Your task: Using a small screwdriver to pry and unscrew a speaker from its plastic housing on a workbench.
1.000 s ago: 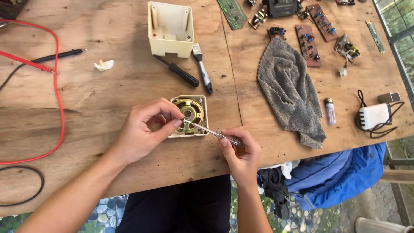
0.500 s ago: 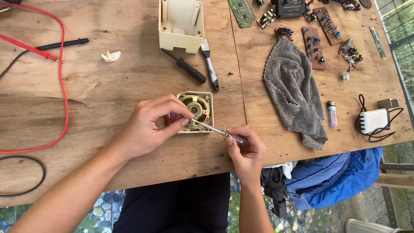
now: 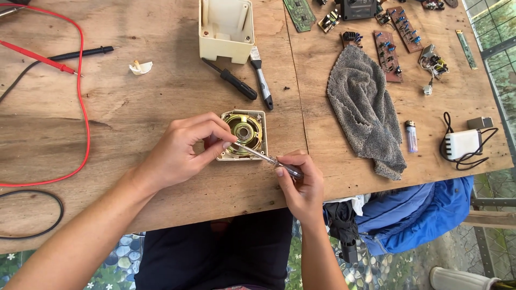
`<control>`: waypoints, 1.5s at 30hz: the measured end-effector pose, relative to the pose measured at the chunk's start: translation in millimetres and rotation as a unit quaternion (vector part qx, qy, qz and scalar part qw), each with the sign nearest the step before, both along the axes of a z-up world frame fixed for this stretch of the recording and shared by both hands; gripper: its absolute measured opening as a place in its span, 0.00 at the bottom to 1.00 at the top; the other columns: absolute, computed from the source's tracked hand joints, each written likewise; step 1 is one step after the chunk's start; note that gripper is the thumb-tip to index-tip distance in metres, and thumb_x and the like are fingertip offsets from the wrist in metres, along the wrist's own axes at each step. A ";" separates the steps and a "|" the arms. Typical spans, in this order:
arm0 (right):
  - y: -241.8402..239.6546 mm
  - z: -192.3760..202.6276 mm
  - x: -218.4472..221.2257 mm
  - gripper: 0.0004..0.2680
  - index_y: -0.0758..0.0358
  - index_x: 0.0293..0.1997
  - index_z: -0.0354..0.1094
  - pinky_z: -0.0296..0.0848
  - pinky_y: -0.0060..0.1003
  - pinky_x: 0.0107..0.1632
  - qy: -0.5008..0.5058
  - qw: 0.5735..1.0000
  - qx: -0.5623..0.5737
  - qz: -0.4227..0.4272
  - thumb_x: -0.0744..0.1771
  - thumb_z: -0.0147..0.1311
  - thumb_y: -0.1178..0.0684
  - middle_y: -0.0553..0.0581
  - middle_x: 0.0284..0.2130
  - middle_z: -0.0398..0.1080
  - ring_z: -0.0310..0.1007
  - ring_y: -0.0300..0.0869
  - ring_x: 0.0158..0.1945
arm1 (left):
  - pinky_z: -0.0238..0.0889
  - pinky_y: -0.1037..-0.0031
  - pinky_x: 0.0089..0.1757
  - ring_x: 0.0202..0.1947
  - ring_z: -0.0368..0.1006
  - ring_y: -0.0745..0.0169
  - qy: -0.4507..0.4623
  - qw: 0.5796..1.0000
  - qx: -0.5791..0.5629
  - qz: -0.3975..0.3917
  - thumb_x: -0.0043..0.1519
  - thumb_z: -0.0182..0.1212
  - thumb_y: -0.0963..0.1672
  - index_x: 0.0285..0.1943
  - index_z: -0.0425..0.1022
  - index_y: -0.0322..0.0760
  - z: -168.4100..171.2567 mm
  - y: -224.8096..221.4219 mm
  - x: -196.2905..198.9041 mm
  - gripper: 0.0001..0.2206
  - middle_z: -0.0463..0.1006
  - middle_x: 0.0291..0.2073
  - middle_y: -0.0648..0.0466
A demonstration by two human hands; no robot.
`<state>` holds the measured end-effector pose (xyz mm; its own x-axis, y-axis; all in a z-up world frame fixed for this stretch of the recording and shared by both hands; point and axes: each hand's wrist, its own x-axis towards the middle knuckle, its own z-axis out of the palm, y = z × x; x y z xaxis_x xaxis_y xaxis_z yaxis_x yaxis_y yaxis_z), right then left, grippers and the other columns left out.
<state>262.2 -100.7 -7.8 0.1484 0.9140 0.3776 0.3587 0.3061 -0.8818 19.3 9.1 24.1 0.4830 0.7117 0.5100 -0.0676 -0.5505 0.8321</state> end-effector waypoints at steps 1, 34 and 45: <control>-1.3 -1.1 0.7 0.04 0.73 0.41 0.72 0.71 0.35 0.35 0.000 1.000 -0.001 -0.001 0.66 0.58 0.62 0.63 0.29 0.72 0.69 0.40 0.33 | 0.69 0.74 0.27 0.22 0.72 0.64 0.000 1.000 -0.001 -0.001 0.60 0.62 0.34 0.39 0.81 0.34 0.3 -1.4 0.3 0.06 0.81 0.33 0.51; -0.7 1.8 11.8 0.13 0.69 0.63 0.63 0.66 0.30 0.40 0.041 0.997 0.000 -0.071 0.73 0.41 0.56 0.60 0.36 0.70 0.61 0.36 0.34 | 0.73 0.62 0.42 0.44 0.72 0.51 0.245 0.961 0.130 0.008 0.59 0.66 0.46 0.49 0.80 0.39 -5.4 2.9 -12.3 0.12 0.75 0.46 0.48; 7.0 -13.5 21.6 0.13 0.67 0.65 0.59 0.67 0.35 0.43 0.253 0.966 -0.022 -0.042 0.72 0.43 0.56 0.59 0.44 0.65 0.64 0.41 0.35 | 0.55 0.48 0.61 0.60 0.62 0.45 0.349 0.932 0.091 0.032 0.46 0.80 0.54 0.78 0.48 0.35 -16.6 8.3 -3.4 0.54 0.58 0.63 0.43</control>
